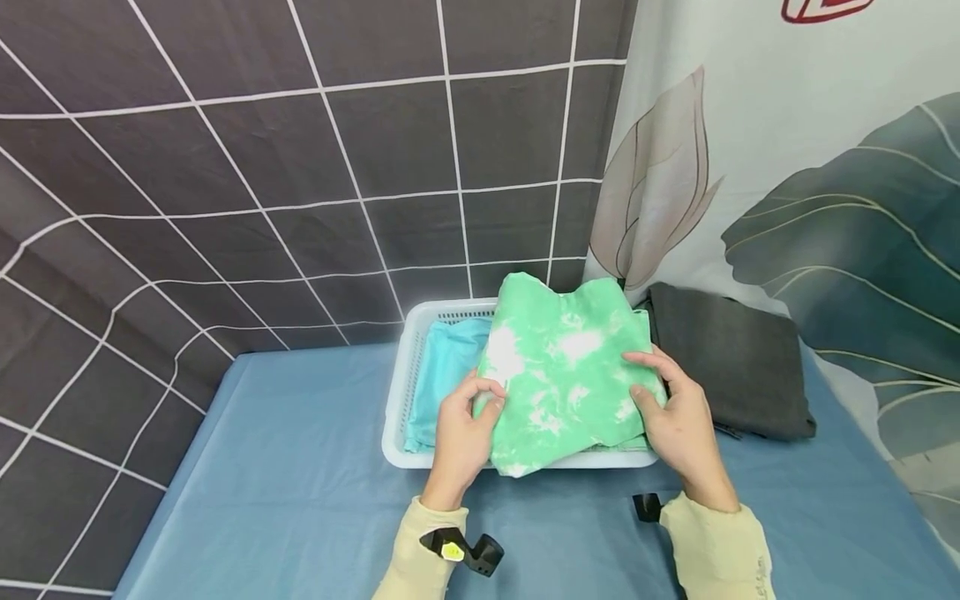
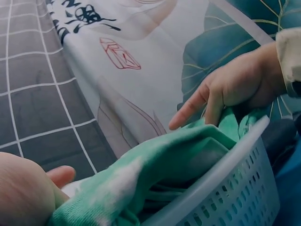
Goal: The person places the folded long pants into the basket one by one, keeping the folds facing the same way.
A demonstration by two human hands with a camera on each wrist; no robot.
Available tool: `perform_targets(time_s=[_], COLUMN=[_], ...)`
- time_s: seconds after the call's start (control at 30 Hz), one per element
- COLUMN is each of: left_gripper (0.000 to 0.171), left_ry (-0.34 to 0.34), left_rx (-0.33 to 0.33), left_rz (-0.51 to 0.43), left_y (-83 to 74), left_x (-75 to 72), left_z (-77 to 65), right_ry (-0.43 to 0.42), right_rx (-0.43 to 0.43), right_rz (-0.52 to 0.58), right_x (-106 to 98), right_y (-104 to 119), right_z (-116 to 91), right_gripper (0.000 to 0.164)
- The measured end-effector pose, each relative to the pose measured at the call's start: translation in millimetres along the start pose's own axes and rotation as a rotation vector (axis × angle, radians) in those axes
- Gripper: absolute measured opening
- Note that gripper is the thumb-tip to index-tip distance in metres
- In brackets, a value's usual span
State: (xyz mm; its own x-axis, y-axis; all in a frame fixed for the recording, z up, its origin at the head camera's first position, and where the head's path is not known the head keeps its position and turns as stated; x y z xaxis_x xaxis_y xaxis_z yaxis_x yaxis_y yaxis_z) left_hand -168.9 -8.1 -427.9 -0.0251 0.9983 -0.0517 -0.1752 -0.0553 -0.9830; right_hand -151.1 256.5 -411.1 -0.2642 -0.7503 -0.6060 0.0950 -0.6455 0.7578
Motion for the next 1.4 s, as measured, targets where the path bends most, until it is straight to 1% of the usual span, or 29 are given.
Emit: perform_targets(time_s=[0.1,0.2,0.37,0.47,0.57,0.67,0.73,0.83,0.9,0.93,1.03,1.13,1.27,1.4], left_gripper=[0.026,0.03,0.036,0.036,0.034,0.034,0.034,0.032,0.03,0.032,0.048,0.06,0.068,0.073], left_ry=[0.029,0.045,0.054,0.047,0.028,0.005,-0.006,-0.004,0.021,0.042,0.134,0.226,0.311,0.342], left_rx=[0.004,-0.003,-0.011,-0.003,0.025,0.064,0.087,0.153,0.18,0.194,0.207,0.227,0.218,0.187], left_rz=[0.051,0.077,0.112,0.14,0.181,0.216,0.228,0.249,0.262,0.277,0.345,0.445,0.51,0.523], left_y=[-0.4,-0.6,-2.2,-2.7,-3.0,-3.2,-3.4,-4.2,-5.1,-5.5,-7.0,-8.4,-8.7,-8.3], left_x=[0.3,0.2,1.2,2.8,4.9,6.5,7.1,8.4,9.6,10.3,12.0,12.3,10.5,8.8], left_z=[-0.6,-1.0,-1.5,-2.8,-4.3,-5.1,-5.8,-7.4,-8.8,-9.5,-11.3,-11.9,-12.1,-12.0], right_ry=[-0.004,-0.005,0.006,-0.002,-0.038,-0.075,-0.083,-0.09,-0.088,-0.082,-0.057,-0.022,0.024,0.067], right_rx=[-0.02,-0.048,-0.059,-0.081,-0.142,-0.204,-0.23,-0.27,-0.309,-0.331,-0.393,-0.436,-0.444,-0.408], right_rz=[-0.027,-0.044,-0.078,-0.109,-0.147,-0.201,-0.224,-0.259,-0.277,-0.289,-0.329,-0.357,-0.364,-0.374], right_x=[0.9,2.1,4.7,6.7,9.1,12.4,14.6,16.2,16.5,16.5,16.7,17.0,16.5,16.5], right_y=[0.7,1.9,1.0,1.1,3.0,4.6,5.2,5.9,6.7,7.1,8.2,9.1,8.5,6.8], right_z=[0.3,0.6,0.3,-0.6,-1.7,-2.5,-3.0,-3.3,-3.1,-3.0,-2.4,-2.0,-2.0,-2.8], right_gripper=[0.037,0.037,0.038,0.04,0.041,0.038,0.036,0.033,0.034,0.037,0.049,0.059,0.062,0.062])
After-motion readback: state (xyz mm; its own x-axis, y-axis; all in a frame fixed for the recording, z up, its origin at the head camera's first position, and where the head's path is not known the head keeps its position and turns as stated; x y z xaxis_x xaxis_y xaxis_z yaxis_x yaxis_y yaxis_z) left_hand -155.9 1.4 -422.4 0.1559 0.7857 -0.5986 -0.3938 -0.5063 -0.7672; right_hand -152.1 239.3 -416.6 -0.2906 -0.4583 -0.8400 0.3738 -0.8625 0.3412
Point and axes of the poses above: each hand's wrist, its own z-axis towards the middle knuckle, its own x-axis out of the palm, y = z × x, the point moved 4 cm from there along z, towards the middle knuckle, and after that the axes turned 6 degrees about -z, right-handed, at the moved point
